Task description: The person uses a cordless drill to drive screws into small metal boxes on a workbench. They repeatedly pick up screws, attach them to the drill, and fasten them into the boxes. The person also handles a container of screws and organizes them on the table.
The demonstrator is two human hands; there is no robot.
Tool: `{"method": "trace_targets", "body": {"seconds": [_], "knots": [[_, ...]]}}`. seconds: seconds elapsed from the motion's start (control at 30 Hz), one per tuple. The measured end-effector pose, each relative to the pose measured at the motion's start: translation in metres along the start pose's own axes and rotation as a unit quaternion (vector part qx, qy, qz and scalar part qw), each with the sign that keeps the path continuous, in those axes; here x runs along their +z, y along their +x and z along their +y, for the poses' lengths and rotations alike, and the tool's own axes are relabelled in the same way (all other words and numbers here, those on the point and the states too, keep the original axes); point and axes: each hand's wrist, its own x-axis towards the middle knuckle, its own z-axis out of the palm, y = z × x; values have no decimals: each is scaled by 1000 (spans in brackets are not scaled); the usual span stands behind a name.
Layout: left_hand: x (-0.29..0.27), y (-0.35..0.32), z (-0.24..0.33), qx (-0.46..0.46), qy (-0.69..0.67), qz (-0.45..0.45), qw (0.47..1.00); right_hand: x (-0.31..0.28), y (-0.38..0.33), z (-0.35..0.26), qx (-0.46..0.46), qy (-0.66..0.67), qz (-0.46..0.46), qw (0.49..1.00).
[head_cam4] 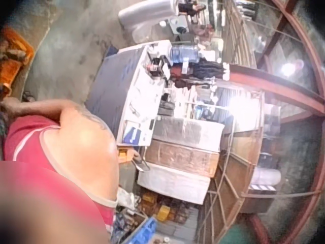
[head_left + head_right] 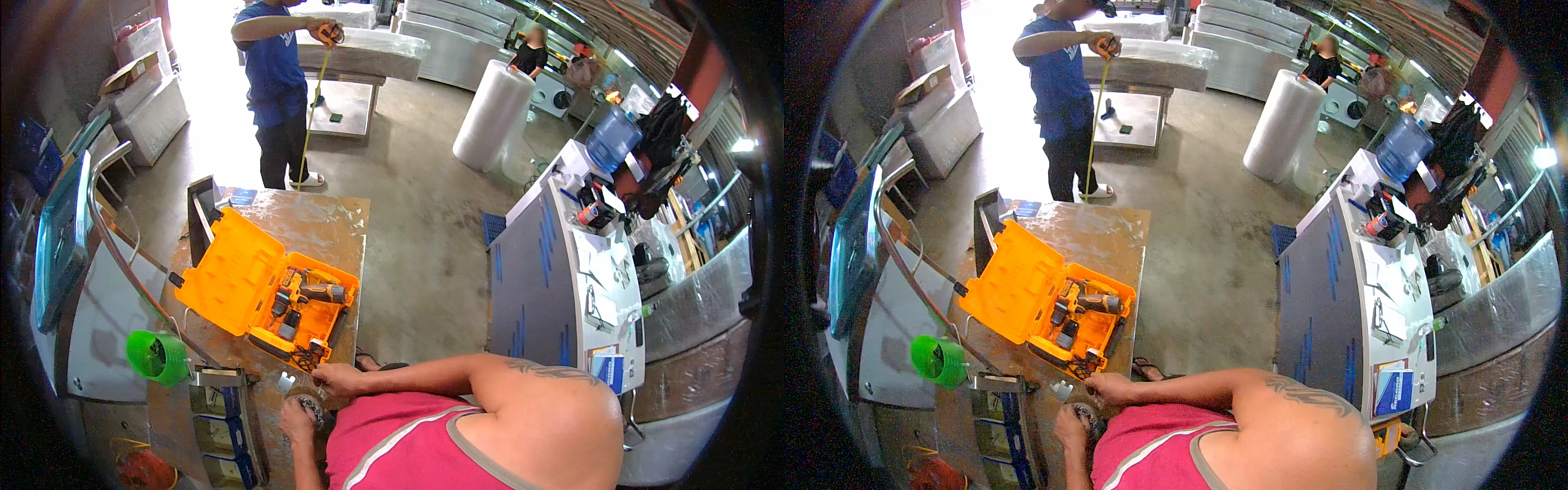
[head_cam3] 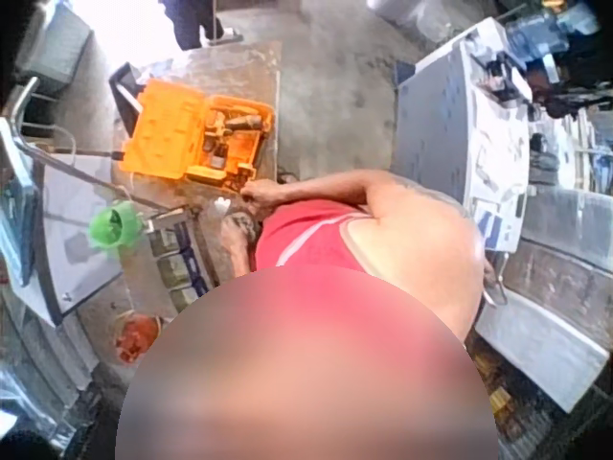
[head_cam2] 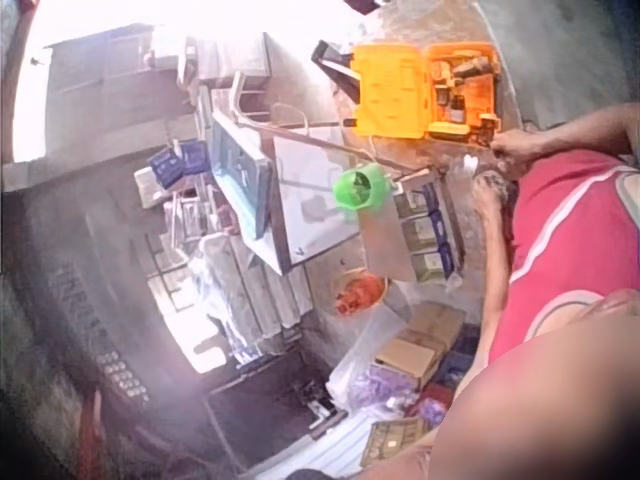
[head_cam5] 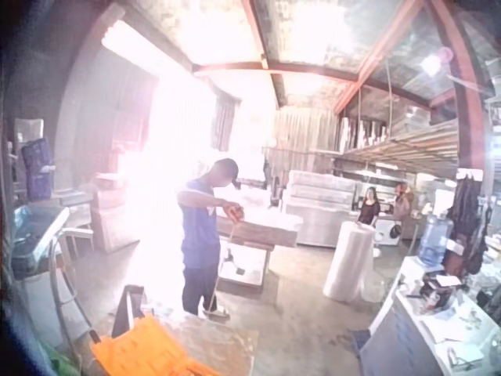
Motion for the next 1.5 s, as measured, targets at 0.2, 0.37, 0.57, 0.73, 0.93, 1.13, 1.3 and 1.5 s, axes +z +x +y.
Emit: {"method": "trace_targets", "body": {"seconds": [0.2,0.37,0.57,0.73,0.93,1.13,1.3,1.5], "knots": [[-8,3,7,5,2,-49,999,8,11,-5,-17,6,-21,1000],[-6,4,13,-69,2,-56,996,7,20,-17,-44,17,-41,998],[7,7,14,-95,28,-28,995,7,33,-18,-45,-3,-62,997],[-3,-2,-2,-81,-64,-28,994,7,41,-14,-51,9,-87,995],[3,-16,-19,-163,-348,100,918,27,50,-7,-62,16,-74,995],[-11,-31,-19,-248,-620,32,744,26,53,-21,-46,134,-102,985],[-32,-41,-6,-240,-653,61,716,18,59,-58,-42,150,-160,975],[-34,-52,-5,-245,-705,87,660,24,63,-73,-64,171,-201,962]]}}
